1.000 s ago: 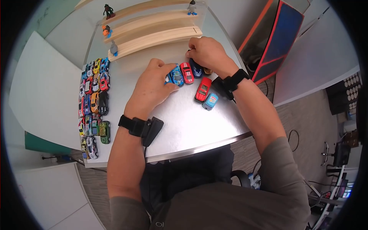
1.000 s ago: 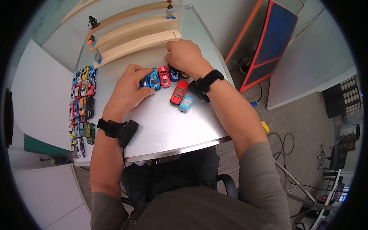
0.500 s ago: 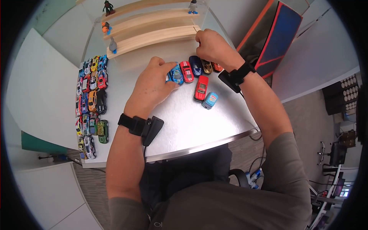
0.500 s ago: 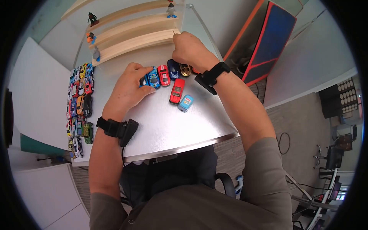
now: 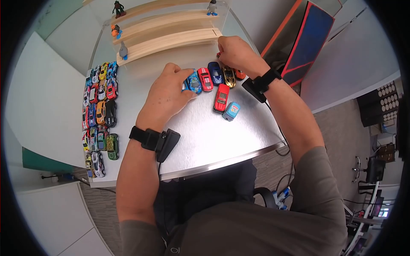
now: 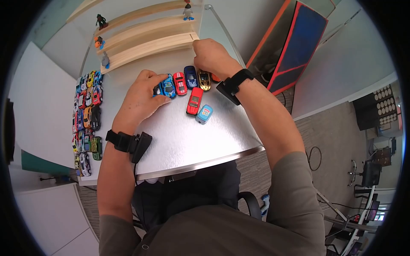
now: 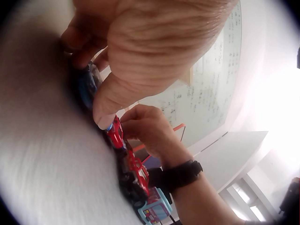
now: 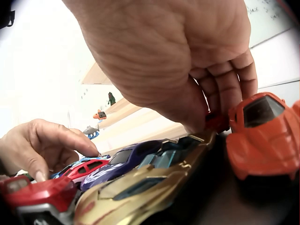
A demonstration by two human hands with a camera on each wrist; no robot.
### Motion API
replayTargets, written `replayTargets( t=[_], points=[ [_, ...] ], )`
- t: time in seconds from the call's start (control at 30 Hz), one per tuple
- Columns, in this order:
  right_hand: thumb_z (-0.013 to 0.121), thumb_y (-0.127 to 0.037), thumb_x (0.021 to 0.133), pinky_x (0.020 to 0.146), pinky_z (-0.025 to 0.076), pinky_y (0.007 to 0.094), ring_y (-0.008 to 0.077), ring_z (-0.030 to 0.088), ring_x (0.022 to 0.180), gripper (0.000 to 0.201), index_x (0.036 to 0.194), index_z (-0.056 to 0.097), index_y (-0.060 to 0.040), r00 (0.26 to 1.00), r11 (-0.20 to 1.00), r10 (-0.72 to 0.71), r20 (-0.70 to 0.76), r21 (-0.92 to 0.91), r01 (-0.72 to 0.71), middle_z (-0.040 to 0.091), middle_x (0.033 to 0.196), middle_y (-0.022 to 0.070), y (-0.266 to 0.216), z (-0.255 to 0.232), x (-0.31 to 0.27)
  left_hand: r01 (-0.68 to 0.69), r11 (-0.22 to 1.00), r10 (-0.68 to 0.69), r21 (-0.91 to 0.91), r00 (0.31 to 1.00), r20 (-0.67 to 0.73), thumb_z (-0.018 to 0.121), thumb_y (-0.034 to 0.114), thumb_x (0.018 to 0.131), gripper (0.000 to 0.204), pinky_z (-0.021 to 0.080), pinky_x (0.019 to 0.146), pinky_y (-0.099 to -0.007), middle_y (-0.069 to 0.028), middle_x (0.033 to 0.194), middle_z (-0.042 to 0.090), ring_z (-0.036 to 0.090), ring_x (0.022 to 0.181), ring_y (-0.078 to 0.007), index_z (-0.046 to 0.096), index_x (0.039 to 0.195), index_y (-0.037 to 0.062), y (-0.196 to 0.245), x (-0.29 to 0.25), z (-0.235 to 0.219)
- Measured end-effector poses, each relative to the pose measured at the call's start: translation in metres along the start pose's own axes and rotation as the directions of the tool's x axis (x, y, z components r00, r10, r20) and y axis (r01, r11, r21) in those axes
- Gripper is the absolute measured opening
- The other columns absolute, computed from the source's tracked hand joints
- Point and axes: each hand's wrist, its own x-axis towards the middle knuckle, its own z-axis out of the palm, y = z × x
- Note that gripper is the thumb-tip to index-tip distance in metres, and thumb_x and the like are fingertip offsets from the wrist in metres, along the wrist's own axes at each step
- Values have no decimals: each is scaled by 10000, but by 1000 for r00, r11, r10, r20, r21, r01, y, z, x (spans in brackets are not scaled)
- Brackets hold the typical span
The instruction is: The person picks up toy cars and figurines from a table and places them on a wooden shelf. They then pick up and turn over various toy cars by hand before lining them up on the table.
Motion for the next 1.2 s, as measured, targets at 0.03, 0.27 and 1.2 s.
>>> replayTargets(
  t=[0.03, 0.27, 1.2],
  points=[
    [673, -66, 771, 822, 554, 460, 408, 689, 931, 196, 937, 693, 37, 1000, 1000, 4, -4, 5, -4, 703, 943, 248, 1, 0, 0, 1, 1000, -1, 1, 1000, -1, 822, 165, 782, 543, 514, 957, -408, -146, 1248, 573, 631, 1099, -335, 665, 1300, 112, 1, 0, 0],
    [749, -126, 778, 702, 528, 436, 386, 678, 815, 206, 898, 658, 14, 995, 997, -27, -94, 74, 34, 692, 870, 218, 7, 9, -9, -22, 1000, 22, -9, 1000, -11, 827, 143, 742, 572, 515, 948, -413, -158, 1237, 573, 628, 1094, -350, 657, 1286, 96, 1, -1, -2],
    [714, -167, 870, 661, 529, 308, 153, 662, 764, 267, 1014, 677, 55, 943, 636, 331, -20, 743, -208, 696, 880, 102, 48, 22, -62, -23, 998, 20, -59, 998, -59, 838, 65, 667, 640, 488, 965, -386, -184, 1197, 565, 585, 1105, -364, 626, 1269, 9, -9, -4, -2]
  ],
)
